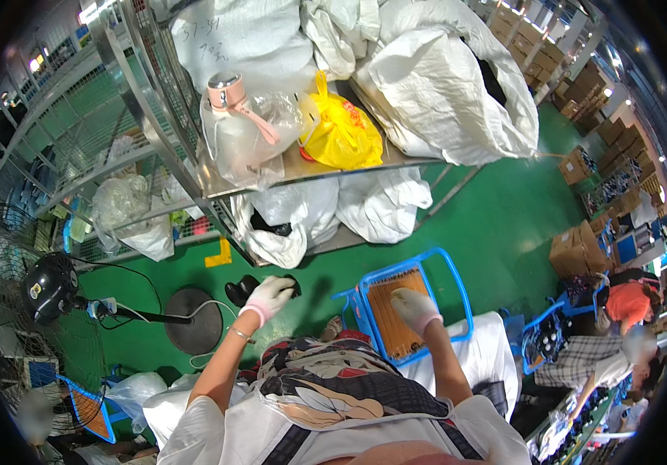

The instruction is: The person attaches black shoe soles to blue and black sneakers on a factory assembly line. They pick up a sole, align it with a shoe, and press it into place, repeating this process for multiple pairs. Later, they retrieve additional soles from a large white sack.

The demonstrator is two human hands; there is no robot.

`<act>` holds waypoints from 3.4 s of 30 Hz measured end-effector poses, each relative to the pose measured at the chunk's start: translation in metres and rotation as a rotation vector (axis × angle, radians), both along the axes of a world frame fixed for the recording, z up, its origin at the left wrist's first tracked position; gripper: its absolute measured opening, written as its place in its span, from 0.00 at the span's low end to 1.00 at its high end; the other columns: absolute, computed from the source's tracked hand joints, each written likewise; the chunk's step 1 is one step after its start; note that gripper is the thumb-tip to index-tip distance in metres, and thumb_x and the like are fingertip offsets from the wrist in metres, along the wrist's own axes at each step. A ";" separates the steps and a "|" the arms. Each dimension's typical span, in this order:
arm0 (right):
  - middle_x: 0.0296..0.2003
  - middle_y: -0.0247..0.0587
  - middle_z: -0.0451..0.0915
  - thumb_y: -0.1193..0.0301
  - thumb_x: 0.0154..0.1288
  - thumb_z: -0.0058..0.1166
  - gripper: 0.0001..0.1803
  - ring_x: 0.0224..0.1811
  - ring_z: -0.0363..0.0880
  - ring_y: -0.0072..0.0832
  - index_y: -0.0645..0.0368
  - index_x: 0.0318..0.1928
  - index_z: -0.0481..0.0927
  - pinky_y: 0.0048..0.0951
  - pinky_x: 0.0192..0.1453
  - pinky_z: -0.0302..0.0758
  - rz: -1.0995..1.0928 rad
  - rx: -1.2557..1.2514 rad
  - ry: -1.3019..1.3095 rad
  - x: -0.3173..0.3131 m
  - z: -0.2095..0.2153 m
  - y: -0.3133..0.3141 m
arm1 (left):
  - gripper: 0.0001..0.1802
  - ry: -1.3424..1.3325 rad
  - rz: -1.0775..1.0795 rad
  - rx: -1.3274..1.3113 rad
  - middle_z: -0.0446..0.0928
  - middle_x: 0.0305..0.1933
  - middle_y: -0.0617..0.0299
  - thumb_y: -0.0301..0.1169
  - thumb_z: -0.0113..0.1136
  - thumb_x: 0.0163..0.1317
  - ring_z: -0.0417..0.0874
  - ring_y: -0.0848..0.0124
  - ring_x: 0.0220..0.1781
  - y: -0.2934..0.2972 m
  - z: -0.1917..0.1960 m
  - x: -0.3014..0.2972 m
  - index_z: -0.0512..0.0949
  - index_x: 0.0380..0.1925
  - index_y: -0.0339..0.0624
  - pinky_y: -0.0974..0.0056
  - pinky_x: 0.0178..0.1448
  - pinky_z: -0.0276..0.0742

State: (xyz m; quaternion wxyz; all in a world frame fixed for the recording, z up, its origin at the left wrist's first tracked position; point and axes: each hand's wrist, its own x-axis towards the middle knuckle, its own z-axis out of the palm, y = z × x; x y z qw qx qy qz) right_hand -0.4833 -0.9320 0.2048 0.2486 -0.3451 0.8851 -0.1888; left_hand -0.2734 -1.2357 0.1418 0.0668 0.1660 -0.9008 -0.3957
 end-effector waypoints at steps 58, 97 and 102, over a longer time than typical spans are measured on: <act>0.36 0.50 0.80 0.56 0.69 0.41 0.19 0.42 0.77 0.48 0.57 0.40 0.78 0.46 0.46 0.72 -0.126 -0.312 0.612 -0.311 0.215 -0.068 | 0.28 0.053 -0.876 -0.941 0.80 0.29 0.48 0.53 0.44 0.63 0.80 0.48 0.34 0.010 0.341 -0.517 0.83 0.25 0.41 0.51 0.41 0.75; 0.54 0.57 0.76 0.54 0.55 0.55 0.37 0.57 0.75 0.47 0.62 0.63 0.68 0.35 0.62 0.69 -0.348 -0.380 0.474 -0.445 0.224 -0.160 | 0.24 0.225 0.033 -1.180 0.71 0.55 0.47 0.34 0.58 0.61 0.78 0.51 0.51 -0.078 0.363 -0.571 0.66 0.54 0.35 0.55 0.50 0.78; 0.48 0.58 0.79 0.51 0.55 0.56 0.37 0.52 0.78 0.46 0.64 0.59 0.71 0.36 0.58 0.71 -0.358 -0.360 0.574 -0.455 0.205 -0.173 | 0.18 0.630 -0.489 -1.022 0.73 0.47 0.47 0.33 0.53 0.63 0.78 0.48 0.44 -0.065 0.356 -0.593 0.71 0.48 0.34 0.54 0.49 0.76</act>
